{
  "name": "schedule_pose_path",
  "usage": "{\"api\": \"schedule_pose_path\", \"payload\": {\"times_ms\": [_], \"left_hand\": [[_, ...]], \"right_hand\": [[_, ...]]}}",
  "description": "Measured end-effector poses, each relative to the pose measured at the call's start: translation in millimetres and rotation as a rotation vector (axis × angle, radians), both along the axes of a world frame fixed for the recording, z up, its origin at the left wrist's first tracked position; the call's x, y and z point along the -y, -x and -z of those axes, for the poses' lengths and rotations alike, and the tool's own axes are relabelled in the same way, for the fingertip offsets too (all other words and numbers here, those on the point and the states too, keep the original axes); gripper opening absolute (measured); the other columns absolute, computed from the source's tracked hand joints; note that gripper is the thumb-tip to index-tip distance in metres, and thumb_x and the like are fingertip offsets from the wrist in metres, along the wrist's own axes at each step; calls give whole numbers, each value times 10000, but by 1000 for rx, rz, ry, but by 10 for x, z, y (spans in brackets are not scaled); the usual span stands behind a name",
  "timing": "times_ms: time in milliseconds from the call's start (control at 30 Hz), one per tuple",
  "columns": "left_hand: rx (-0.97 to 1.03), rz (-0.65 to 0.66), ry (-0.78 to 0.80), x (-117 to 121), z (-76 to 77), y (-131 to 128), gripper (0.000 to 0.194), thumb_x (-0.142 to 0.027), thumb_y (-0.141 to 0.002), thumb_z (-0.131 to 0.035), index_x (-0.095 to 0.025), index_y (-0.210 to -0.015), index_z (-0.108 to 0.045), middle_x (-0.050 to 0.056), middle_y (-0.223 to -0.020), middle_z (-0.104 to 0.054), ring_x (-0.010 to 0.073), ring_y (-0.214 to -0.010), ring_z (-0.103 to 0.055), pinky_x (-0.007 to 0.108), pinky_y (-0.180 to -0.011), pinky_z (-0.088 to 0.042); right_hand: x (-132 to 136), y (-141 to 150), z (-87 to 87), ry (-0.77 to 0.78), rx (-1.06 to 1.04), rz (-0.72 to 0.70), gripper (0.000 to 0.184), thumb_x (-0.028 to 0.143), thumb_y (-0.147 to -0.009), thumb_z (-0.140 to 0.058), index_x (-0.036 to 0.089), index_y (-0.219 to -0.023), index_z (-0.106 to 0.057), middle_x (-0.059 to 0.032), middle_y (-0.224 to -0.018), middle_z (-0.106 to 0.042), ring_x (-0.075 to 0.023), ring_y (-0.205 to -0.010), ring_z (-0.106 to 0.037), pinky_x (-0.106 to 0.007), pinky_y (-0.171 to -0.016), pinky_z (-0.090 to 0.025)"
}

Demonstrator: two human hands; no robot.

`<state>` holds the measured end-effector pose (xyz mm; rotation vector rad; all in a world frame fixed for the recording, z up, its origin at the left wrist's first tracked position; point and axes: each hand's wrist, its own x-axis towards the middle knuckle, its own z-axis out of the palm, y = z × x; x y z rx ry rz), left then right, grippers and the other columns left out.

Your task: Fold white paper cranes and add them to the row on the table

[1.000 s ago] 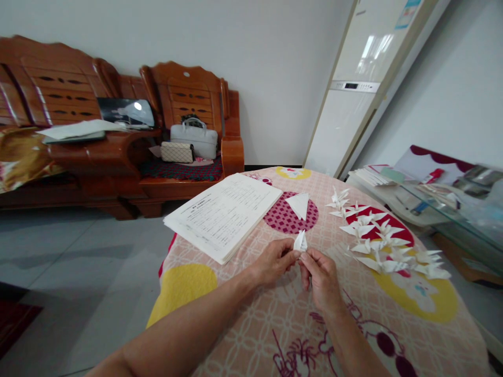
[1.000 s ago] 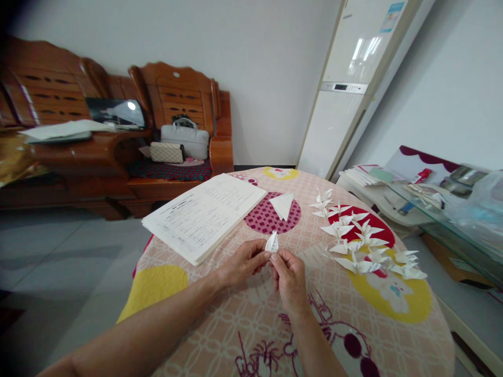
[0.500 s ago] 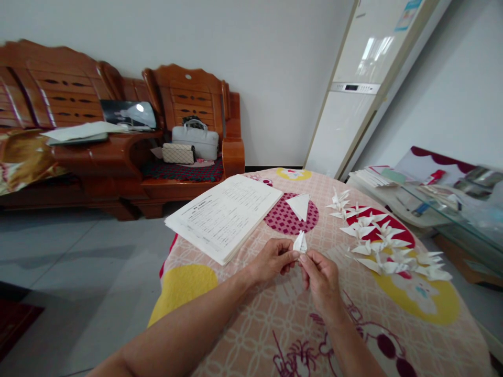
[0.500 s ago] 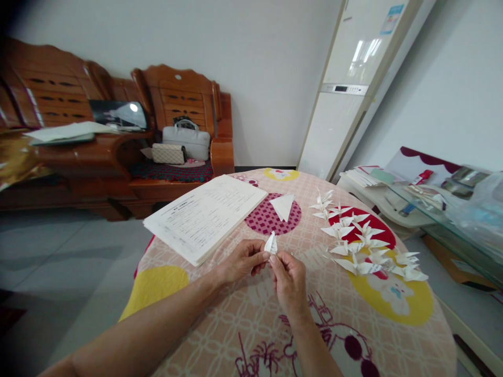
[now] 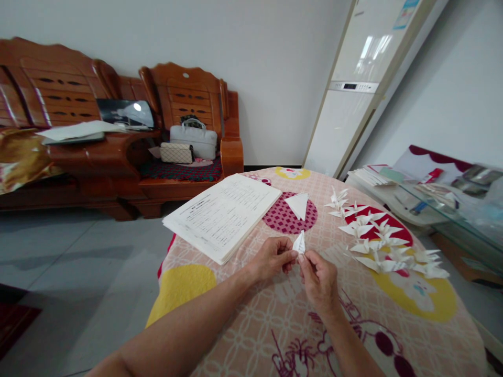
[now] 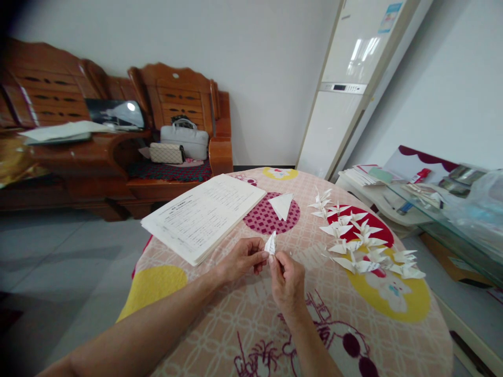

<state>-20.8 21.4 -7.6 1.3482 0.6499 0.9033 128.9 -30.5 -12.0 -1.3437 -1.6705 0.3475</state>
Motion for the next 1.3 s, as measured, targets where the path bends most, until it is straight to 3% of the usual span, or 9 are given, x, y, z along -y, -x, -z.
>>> {"api": "schedule_pose_path", "payload": {"times_ms": [200, 433, 700, 967, 1100, 1200, 1300], "left_hand": [[6, -1, -6, -21, -41, 30, 366, -456, -763, -688, -110, -766, -566, 4, -629, -575, 90, -506, -538, 207, -506, -441], [-86, -16, -139, -41, -25, 42, 260, -385, -861, -575, -128, -827, -564, -4, -664, -551, 90, -565, -522, 198, -548, -422], [-232, -24, -235, -49, -43, 57, 160, -278, -868, -525, -135, -827, -583, -8, -666, -560, 103, -597, -524, 204, -567, -391], [-242, -1, -182, -41, -23, 73, 157, -271, -828, -561, -130, -767, -591, -19, -596, -550, 91, -532, -502, 193, -502, -349], [-174, -145, -91, -2, -8, -3, 144, -240, -756, -639, -131, -837, -591, -19, -646, -570, 94, -539, -527, 195, -501, -400], [-81, -264, -89, 29, -20, -49, 184, -215, -719, -684, -126, -849, -588, -8, -689, -583, 98, -584, -550, 202, -537, -442], [-10, -260, -100, 49, -18, -74, 172, -208, -732, -694, -116, -850, -610, 27, -750, -626, 113, -661, -591, 216, -612, -478]], "right_hand": [[-18, 3, 29, -1, -5, 8, 334, 363, -927, -453, 198, -638, -489, 38, -507, -487, -107, -465, -471, -219, -484, -340], [-24, -53, 15, -54, -10, 1, 223, 325, -905, -505, 178, -803, -638, -20, -659, -641, -147, -592, -595, -239, -575, -439], [-35, -49, -46, -129, -81, -23, 129, 282, -868, -577, 191, -831, -660, -34, -753, -671, -159, -670, -619, -258, -646, -483], [-30, -44, 46, 84, -200, 26, 245, 362, -838, -607, 180, -676, -629, 15, -524, -596, -133, -479, -535, -234, -488, -417], [-40, -40, 39, -41, -124, 122, 223, 316, -823, -613, 185, -641, -607, 25, -527, -559, -123, -493, -503, -235, -511, -404], [-52, -41, -3, -172, -48, 115, 187, 258, -837, -583, 190, -664, -605, 2, -618, -593, -133, -572, -538, -245, -577, -430], [-59, -28, -30, -218, -8, 78, 164, 216, -856, -555, 191, -703, -609, -21, -673, -608, -143, -618, -559, -256, -606, -449]]}}
